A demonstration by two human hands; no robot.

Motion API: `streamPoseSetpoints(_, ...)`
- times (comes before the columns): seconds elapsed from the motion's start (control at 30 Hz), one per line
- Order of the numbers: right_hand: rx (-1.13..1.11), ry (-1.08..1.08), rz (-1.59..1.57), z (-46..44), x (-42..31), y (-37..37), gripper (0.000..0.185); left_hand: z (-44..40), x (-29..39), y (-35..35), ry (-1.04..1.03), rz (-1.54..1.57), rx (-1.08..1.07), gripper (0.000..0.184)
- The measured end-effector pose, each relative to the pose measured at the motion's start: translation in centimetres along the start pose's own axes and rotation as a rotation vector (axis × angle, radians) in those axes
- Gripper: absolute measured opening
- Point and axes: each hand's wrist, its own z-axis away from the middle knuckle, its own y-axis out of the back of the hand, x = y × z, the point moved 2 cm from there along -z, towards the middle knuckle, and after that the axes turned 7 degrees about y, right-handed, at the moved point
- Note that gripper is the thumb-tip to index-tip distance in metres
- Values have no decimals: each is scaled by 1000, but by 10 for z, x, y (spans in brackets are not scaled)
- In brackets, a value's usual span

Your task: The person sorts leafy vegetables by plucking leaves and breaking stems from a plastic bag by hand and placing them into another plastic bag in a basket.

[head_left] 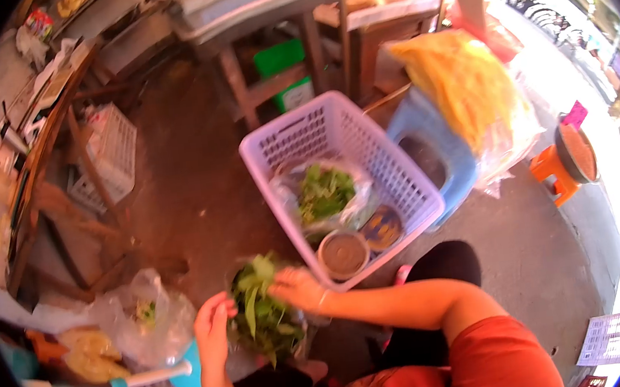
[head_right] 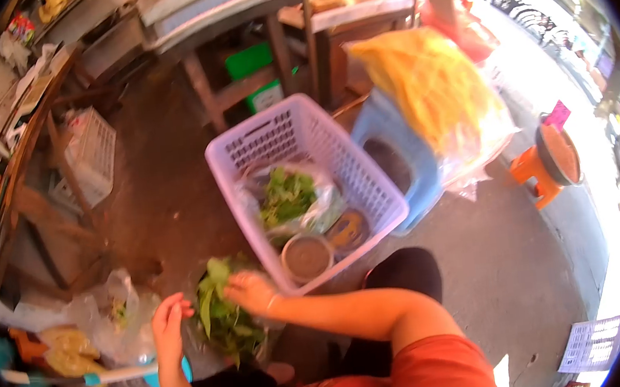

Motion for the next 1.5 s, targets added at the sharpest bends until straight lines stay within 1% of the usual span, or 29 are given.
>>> streamPoseSetpoints(0.03,-50,-104,-35,0,2,1,23,1,-2,2,14,-36,-16,27)
streamPoseSetpoints(0.07,-40,-43,-43,-1,3,4,20,-1,-7,0,17,-63,-37,26)
streamPoseSetpoints(0.13,-37,-125,-278,-5,15,-4,17,1,-15,2,17,-128,-28,26)
streamPoseSetpoints(0.17,-57,-206,-380,-4,20,-6,18,1,-18,3,24,-162,-30,26)
streamPoseSetpoints(0.23,-89,-366,-575,-9,7,-2,19,2,-21,7,38,-223,-47,28)
streamPoseSetpoints(0.33,-69,-257,-414,-14,6,-3,20,2,-26,12,107,-214,-69,31)
streamPoseSetpoints(0.37,-76,-249,-407,-14,6,-4,20,4,-29,12,113,-237,-83,32)
streamPoseSetpoints(0.43,-85,-224,-393,-19,-1,-5,20,4,-31,9,116,-286,-112,33)
streamPoseSetpoints(0.53,-75,-168,-267,-17,3,-9,20,7,-17,2,60,-370,-106,35)
streamPoseSetpoints(0.57,-96,-201,-264,-15,10,-12,19,6,-23,2,44,-375,-109,37)
streamPoseSetpoints(0.63,-111,-237,-299,-12,1,-10,19,2,-34,1,8,-383,-112,41)
streamPoseSetpoints(0.67,-118,-251,-316,-11,-5,-8,19,3,-36,-1,40,-318,-130,43)
streamPoseSetpoints(0.77,-91,-193,-179,-11,-29,5,19,2,-32,-7,125,-154,-186,47)
streamPoseSetpoints(0.87,-64,-186,-188,-9,-19,4,17,2,-36,-8,191,-56,-248,46)
streamPoseSetpoints(0.93,-81,-140,-42,-8,-20,8,18,2,-36,-11,211,-1,-293,47)
streamPoseSetpoints(0.97,-92,-123,21,-6,-22,7,18,4,-33,-13,216,126,-343,45)
streamPoseSetpoints(1.0,-67,-228,-101,-3,-24,4,19,8,-25,-18,228,256,-384,44)
streamPoseSetpoints(1.03,-82,-231,-90,-4,-26,4,18,9,-19,-23,225,394,-418,44)
streamPoseSetpoints(1.13,-100,-219,-96,-2,-14,0,17,12,-12,-31,214,261,-311,46)
streamPoseSetpoints(1.17,-92,-214,-122,1,-5,-3,18,13,-14,-32,249,307,-277,39)
streamPoseSetpoints(1.27,-95,-231,-174,1,-16,-2,18,9,-34,-23,284,280,-265,27)
streamPoseSetpoints(1.3,-100,-238,-184,-1,-21,1,18,10,-30,-22,266,271,-230,16)
streamPoseSetpoints(1.33,-153,-217,-147,-2,-20,1,19,9,-29,-19,256,227,-197,15)
streamPoseSetpoints(1.4,-261,-173,-77,-2,-17,0,29,7,-27,-9,237,136,-130,13)
streamPoseSetpoints(1.43,-339,-140,58,-7,-25,2,36,5,-29,-4,217,100,-77,12)
streamPoseSetpoints(1.5,-510,-76,318,-9,-40,6,50,2,-25,6,220,196,-54,12)
